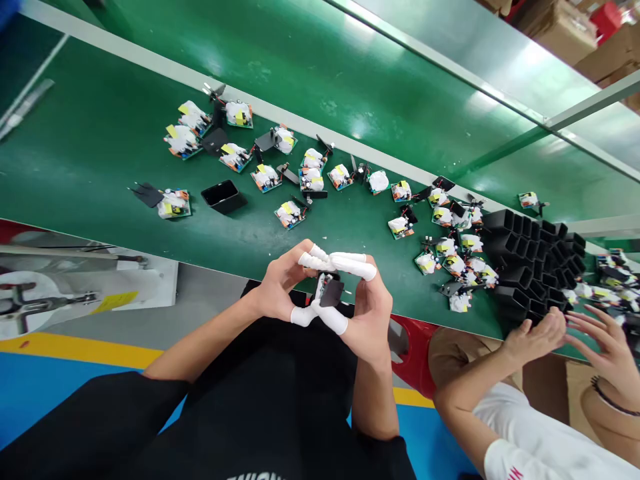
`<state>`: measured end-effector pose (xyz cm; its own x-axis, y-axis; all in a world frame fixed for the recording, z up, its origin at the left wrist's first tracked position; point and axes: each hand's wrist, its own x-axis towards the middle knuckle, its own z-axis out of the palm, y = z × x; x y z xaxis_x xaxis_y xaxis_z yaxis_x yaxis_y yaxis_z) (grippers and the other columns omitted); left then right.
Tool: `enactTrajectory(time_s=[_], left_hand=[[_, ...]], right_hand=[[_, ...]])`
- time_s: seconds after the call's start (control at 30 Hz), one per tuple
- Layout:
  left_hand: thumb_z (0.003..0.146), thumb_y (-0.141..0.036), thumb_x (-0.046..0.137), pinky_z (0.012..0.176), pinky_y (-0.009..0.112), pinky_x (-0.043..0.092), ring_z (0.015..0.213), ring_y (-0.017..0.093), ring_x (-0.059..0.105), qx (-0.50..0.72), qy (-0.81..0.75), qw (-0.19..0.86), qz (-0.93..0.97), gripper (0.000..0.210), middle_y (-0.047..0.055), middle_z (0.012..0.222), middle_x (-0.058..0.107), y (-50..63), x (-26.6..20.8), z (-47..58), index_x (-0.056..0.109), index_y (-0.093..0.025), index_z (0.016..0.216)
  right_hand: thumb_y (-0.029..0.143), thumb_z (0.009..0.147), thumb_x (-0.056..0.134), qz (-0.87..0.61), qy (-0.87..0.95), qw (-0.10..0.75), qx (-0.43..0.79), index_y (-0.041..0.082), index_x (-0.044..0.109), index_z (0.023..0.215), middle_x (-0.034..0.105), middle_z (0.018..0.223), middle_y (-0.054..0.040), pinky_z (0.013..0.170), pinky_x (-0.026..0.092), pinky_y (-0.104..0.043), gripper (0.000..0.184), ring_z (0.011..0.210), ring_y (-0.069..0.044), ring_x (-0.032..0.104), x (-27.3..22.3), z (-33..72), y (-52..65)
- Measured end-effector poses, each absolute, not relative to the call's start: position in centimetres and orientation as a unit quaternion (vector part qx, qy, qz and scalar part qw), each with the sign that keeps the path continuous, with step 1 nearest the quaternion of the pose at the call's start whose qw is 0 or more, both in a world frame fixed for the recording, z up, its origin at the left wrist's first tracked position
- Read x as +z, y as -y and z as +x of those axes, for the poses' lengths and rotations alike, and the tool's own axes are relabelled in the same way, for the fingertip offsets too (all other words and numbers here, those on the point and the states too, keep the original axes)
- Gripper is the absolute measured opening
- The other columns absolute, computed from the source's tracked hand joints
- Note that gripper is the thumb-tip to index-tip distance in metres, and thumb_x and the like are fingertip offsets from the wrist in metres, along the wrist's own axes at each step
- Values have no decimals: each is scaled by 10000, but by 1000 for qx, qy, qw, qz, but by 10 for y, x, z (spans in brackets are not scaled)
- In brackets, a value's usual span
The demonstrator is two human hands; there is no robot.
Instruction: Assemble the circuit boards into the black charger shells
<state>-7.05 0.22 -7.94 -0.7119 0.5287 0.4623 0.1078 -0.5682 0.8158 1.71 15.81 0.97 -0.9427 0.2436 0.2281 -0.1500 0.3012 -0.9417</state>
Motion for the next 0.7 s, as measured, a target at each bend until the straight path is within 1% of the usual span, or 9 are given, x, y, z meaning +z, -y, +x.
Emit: enactTrajectory(time_s=[0.1,0.17,0.2,0.27,0.33,0.4,0.5,0.6,0.7], left_hand=[[655,-223,1041,909,397,719,1172,283,751,808,-463,94,353,834,105,1271,687,-4,-75,-70,693,-313,1407],[652,-195,1026,898,401,718,1129,267,749,804,-490,45,334,840,91,1245,685,-5,-72,-69,679,-310,1409],[654,-180,1013,875,385,713,1084,246,745,800,-507,20,320,830,79,1226,677,-6,-70,-68,675,-303,1402],[657,-165,994,832,339,687,995,201,719,788,-546,-24,285,777,51,1170,649,-8,-67,-65,681,-280,1359],[655,-169,989,819,305,658,947,168,679,778,-575,-41,249,702,20,1112,609,-10,-63,-62,686,-257,1283],[651,-177,992,818,277,636,943,151,645,777,-590,-33,215,629,0,1080,575,-11,-58,-59,671,-243,1188],[656,-182,1006,795,233,606,929,128,620,775,-607,-3,177,590,-18,1066,549,-13,-51,-53,625,-240,1103],[669,-228,1048,805,224,603,914,119,619,768,-617,16,171,611,-26,1049,553,-11,-46,-50,622,-248,1106],[658,-347,1090,864,284,651,996,167,643,771,-594,65,219,770,24,1153,576,-1,-42,-54,675,-275,1303]], right_hand=[[457,879,914,1,791,277,545,282,718,1402,701,1330,-139,985,679,-585,586,1254,-373,719,-7,26,-160],[411,885,903,20,805,355,476,305,709,1425,710,1302,-130,979,677,-613,583,1215,-368,723,-18,33,-160],[359,885,896,30,816,373,440,316,705,1437,721,1290,-122,968,682,-618,586,1186,-361,733,-22,37,-161],[269,871,882,54,845,366,386,325,669,1508,741,1312,-123,943,703,-613,674,1175,-359,754,-27,42,-162],[216,861,876,77,874,324,355,321,589,1615,743,1392,-140,954,723,-604,814,1231,-370,766,-29,45,-163],[175,868,871,93,893,290,332,322,508,1693,740,1446,-153,980,735,-584,913,1285,-372,768,-28,45,-165],[123,894,871,99,902,281,314,324,456,1739,765,1428,-156,985,748,-529,962,1276,-353,787,-28,42,-168],[128,903,891,76,890,294,340,360,515,1702,781,1398,-141,961,749,-515,913,1236,-342,796,-30,40,-172],[223,862,967,19,838,273,472,372,639,1588,776,1357,-123,976,736,-528,810,1220,-340,787,-31,40,-176]])
